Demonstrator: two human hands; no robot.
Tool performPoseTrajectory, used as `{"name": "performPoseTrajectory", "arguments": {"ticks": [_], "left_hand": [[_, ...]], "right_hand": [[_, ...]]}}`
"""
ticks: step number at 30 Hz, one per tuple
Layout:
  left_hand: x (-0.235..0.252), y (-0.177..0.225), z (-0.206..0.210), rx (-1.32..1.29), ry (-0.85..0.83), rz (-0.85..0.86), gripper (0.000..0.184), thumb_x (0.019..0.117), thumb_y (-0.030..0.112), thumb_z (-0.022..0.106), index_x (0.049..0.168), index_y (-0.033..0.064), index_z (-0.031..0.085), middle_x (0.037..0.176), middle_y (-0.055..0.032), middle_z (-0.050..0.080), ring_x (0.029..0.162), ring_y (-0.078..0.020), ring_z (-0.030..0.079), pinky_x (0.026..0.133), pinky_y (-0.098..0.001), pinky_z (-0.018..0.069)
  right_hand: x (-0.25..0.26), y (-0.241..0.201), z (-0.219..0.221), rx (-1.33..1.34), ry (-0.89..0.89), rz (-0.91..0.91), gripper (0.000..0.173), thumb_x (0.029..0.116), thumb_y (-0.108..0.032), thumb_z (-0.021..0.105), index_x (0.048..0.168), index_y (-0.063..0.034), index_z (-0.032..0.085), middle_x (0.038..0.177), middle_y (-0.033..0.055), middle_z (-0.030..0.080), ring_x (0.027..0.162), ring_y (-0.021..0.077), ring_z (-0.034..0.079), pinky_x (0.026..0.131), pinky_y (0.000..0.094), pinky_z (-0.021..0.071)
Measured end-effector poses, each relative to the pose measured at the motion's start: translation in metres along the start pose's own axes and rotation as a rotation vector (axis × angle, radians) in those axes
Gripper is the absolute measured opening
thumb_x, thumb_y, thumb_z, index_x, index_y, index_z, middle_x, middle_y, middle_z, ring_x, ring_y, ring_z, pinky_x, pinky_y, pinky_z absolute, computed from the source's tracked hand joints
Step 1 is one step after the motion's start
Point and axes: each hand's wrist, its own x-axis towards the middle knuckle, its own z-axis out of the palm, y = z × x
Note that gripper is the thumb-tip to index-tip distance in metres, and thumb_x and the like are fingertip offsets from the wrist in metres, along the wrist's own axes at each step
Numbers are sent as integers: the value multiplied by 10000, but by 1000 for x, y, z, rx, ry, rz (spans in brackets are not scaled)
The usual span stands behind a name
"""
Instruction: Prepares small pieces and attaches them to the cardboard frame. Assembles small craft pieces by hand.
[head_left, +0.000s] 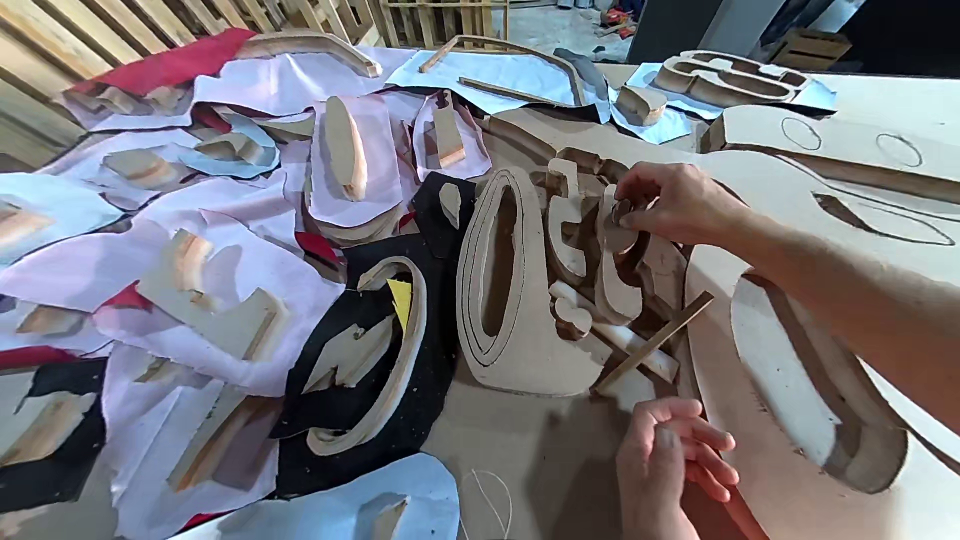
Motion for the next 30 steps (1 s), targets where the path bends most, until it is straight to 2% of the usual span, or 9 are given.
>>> {"name": "performPoseTrajectory", "arguments": {"ticks": [3, 8, 11, 15, 17, 21, 23, 26, 30], "left_hand": [[-4, 3, 2, 396, -37, 247, 443, 1082, 207, 346, 1223, -147, 572, 1006, -115, 724, 803, -84, 666, 700, -254, 569], [-1, 14, -1, 660, 99, 516, 327, 1026, 136, 429, 1100, -67, 675, 849, -66, 725, 711, -95, 685, 653, -275, 602], [-14, 22, 21, 593, 147, 519, 287, 1010, 115, 451, 1116, -49, 661, 844, -58, 718, 655, -87, 660, 597, -247, 575], [-71, 57, 83, 462, -68, 386, 353, 1078, 240, 418, 1312, 38, 588, 960, -41, 704, 719, -105, 682, 664, -305, 612], [-112, 73, 104, 501, -123, 296, 360, 1091, 265, 445, 1326, 30, 584, 970, -45, 693, 742, -96, 691, 678, -296, 620], [-183, 86, 104, 710, -173, 211, 201, 1024, 108, 573, 1128, -27, 678, 884, -74, 734, 726, -121, 714, 673, -301, 634], [-206, 96, 98, 843, -218, 144, 187, 1010, 113, 598, 1108, -2, 707, 902, -70, 731, 738, -124, 714, 689, -310, 636], [-233, 95, 96, 922, -225, 67, 171, 999, 126, 628, 1085, 12, 722, 882, -67, 741, 718, -124, 714, 667, -307, 633], [-274, 76, 94, 1008, -180, -19, 212, 1030, 201, 586, 1126, 62, 714, 918, -45, 734, 768, -110, 701, 704, -328, 609]], "right_hand": [[-16, -18, -10, 287, 46, 145, 259, 875, -14, 738, 1119, -42, 658, 918, 81, 741, 744, 168, 712, 692, 365, 609], [-102, -91, -56, 639, 6, 322, 257, 903, 32, 680, 1154, -9, 644, 914, 127, 747, 776, 232, 744, 701, 362, 644], [-175, -140, -74, 738, 9, 391, 270, 904, 62, 673, 1167, 6, 658, 905, 143, 735, 766, 238, 741, 686, 354, 647], [-272, -186, -73, 860, 94, 379, 243, 905, 36, 652, 1139, 3, 713, 896, 129, 738, 740, 195, 722, 668, 322, 631], [-325, -203, -63, 904, 176, 310, 234, 907, 24, 637, 1128, -1, 710, 895, 113, 740, 737, 170, 724, 665, 314, 637], [-417, -236, -26, 628, 319, 213, 245, 885, -94, 686, 1127, -110, 718, 944, 7, 765, 749, 117, 738, 668, 284, 649], [-452, -249, -6, 441, 342, 136, 331, 895, -151, 686, 1226, -142, 684, 1040, -39, 746, 806, 69, 730, 712, 273, 654], [-488, -262, 25, 202, 457, 142, 458, 873, -214, 743, 1312, -110, 659, 1090, 10, 715, 882, 99, 722, 790, 342, 651], [-514, -269, 56, -2, 584, 169, 449, 825, -266, 754, 1228, -74, 716, 994, 74, 735, 810, 207, 723, 671, 445, 598]]}}
